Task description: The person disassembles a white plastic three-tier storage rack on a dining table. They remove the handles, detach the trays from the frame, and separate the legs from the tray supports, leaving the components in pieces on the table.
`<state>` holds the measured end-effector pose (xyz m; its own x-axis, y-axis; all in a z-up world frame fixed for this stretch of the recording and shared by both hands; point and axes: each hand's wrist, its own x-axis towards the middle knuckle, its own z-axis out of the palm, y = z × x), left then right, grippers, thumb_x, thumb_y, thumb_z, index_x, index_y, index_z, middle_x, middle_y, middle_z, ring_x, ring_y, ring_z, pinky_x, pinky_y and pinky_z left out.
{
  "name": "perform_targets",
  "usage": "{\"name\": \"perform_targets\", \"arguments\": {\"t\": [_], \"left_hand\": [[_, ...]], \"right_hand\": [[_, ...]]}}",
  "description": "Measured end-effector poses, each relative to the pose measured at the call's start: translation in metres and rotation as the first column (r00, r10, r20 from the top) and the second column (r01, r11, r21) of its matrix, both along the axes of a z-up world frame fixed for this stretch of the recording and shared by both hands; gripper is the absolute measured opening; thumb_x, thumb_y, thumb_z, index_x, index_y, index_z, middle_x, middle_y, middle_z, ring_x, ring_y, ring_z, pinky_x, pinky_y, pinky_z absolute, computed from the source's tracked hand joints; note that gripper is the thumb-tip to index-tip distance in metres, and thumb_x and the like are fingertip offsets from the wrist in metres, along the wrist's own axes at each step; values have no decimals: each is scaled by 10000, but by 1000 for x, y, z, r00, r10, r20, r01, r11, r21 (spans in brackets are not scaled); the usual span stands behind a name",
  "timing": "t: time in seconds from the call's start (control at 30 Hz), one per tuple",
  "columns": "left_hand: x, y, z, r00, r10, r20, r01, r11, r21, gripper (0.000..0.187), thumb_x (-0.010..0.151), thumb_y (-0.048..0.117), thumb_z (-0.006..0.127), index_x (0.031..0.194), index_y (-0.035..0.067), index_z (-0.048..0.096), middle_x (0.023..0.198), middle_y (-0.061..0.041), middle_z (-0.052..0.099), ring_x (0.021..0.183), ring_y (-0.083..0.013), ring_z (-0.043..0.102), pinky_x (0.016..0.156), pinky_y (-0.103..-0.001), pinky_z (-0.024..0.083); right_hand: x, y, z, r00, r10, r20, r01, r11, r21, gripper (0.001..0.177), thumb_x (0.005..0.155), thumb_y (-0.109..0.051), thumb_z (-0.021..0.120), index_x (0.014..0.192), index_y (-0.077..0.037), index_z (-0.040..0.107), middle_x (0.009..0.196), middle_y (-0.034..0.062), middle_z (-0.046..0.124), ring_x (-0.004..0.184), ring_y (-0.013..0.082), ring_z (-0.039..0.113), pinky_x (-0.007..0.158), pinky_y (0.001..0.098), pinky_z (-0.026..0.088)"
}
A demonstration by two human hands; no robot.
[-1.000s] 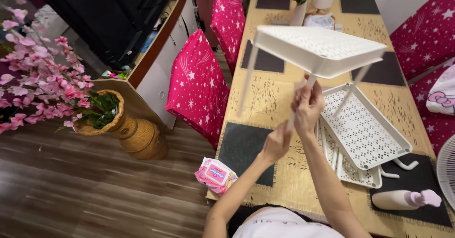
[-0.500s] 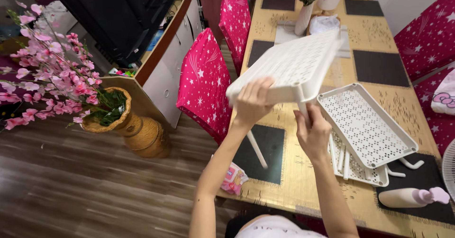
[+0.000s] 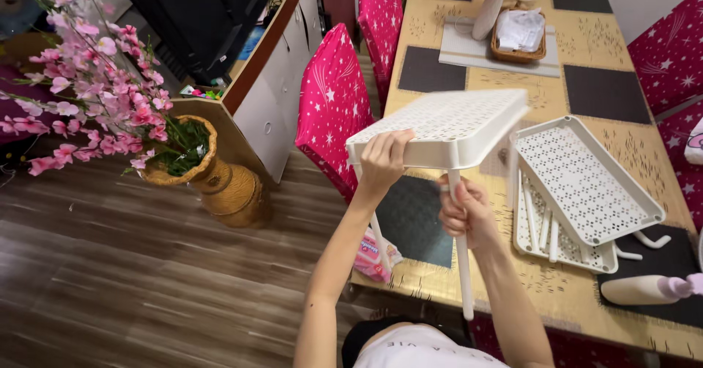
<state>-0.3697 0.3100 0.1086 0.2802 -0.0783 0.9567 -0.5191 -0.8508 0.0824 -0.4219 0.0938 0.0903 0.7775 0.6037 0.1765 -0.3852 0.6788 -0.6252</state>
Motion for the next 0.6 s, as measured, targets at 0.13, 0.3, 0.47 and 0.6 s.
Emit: {"name": "perform_targets", "arguments": {"t": [0.13,0.3,0.47,0.6], "left_hand": [[4,-3,-15,996,-78,-39,76,996,-47,203,924,76,715,1098,65,612,928,-69,673,875,-256,695,801,-392,570],[8,-4,-26,988,-153,-30,148,982,-120,292,882,187,762,1080,47,598,890,-101,658,849,-291,690,762,-407,564],[12,-4,-24,994,-113,-8,111,983,-147,248,918,150,741,1106,63,605,935,-89,686,862,-284,704,782,-390,571],[16,-7,-14,994,-106,20,108,983,-146,241,932,144,740,1105,60,596,956,-83,696,870,-276,704,789,-384,571]], "right_hand": [[-19,35,-22,940,239,-242,-95,868,488,407,1027,-248,588,1290,62,556,664,-7,440,449,61,431,370,240,373],[-24,39,-1,972,166,-167,-93,922,377,459,980,-236,634,1307,67,524,730,34,520,471,85,516,383,256,472],[-23,18,26,706,-283,649,677,538,-502,492,906,-183,717,1289,71,541,804,45,619,515,91,599,412,264,535],[-27,12,18,767,-373,522,638,532,-557,329,1001,-223,630,1209,30,656,665,18,539,441,61,460,366,218,395]]}}
